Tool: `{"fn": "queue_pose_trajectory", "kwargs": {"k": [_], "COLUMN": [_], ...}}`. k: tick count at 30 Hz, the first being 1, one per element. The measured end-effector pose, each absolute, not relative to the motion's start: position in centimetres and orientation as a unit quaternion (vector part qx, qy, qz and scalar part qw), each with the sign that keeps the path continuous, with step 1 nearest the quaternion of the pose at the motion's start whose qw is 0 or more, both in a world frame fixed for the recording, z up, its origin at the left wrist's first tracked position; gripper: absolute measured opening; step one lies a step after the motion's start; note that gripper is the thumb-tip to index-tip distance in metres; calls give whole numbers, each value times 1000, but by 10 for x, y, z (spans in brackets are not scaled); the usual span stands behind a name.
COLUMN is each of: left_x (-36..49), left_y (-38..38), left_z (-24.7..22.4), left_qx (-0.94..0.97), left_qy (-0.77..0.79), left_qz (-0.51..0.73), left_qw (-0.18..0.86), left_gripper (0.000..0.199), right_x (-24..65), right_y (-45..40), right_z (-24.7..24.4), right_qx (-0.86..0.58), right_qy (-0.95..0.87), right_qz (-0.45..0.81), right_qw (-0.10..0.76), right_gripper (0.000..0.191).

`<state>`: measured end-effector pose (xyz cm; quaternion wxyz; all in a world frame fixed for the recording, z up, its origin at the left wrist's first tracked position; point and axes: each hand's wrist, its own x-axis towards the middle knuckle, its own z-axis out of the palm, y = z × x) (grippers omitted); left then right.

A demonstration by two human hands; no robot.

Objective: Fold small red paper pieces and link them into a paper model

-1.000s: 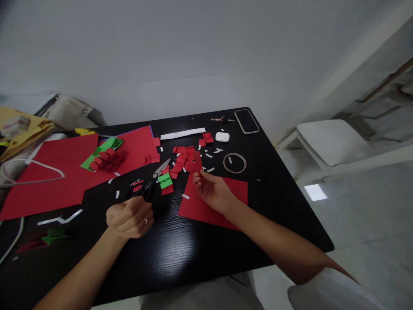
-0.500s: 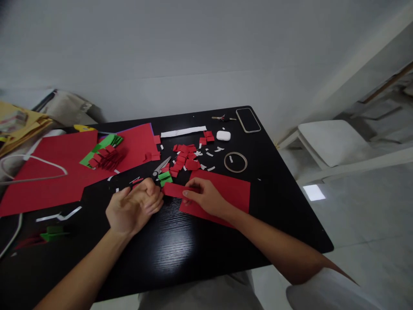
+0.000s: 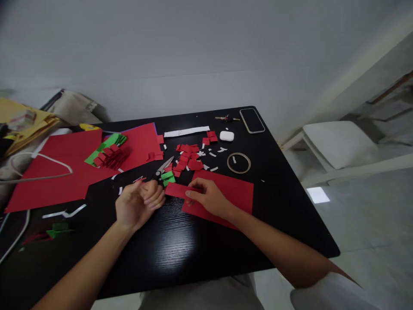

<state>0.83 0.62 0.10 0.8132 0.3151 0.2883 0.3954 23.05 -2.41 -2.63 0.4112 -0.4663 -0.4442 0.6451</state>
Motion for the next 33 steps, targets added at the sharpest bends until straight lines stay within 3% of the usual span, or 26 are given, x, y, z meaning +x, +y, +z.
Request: {"fn": "queue_pose_trajectory", "kwargs": {"k": [4, 10, 13, 20, 26, 33], "left_x": [7, 7, 10, 7, 8, 9], "left_y": [8, 5, 2, 2, 3, 2], "left_z": [-3, -10, -10, -9, -6, -4], "left_qx": [318, 378, 409, 416, 392, 432], "left_qy": [294, 323, 350, 373, 388, 443], "left_qz": [386, 370, 378, 393, 404, 413], "left_qw": [814, 785, 753, 730, 730, 668], "left_gripper": [52, 81, 82, 62, 65, 23], "right_x": [230, 231, 231, 232, 232, 232], "right_y": [-24, -24, -24, -23, -23, -23], "right_z": [-27, -25, -23, -22, -22, -22], "right_qx": [-465, -466, -465, -468, -469, -471], "right_qy": [-446, -423, -410, -402, -395, -399], "right_qz": [644, 659, 668, 671, 673, 671], "right_qw": [412, 412, 411, 412, 414, 410], "right_gripper": [25, 27, 28, 28, 27, 29]}}
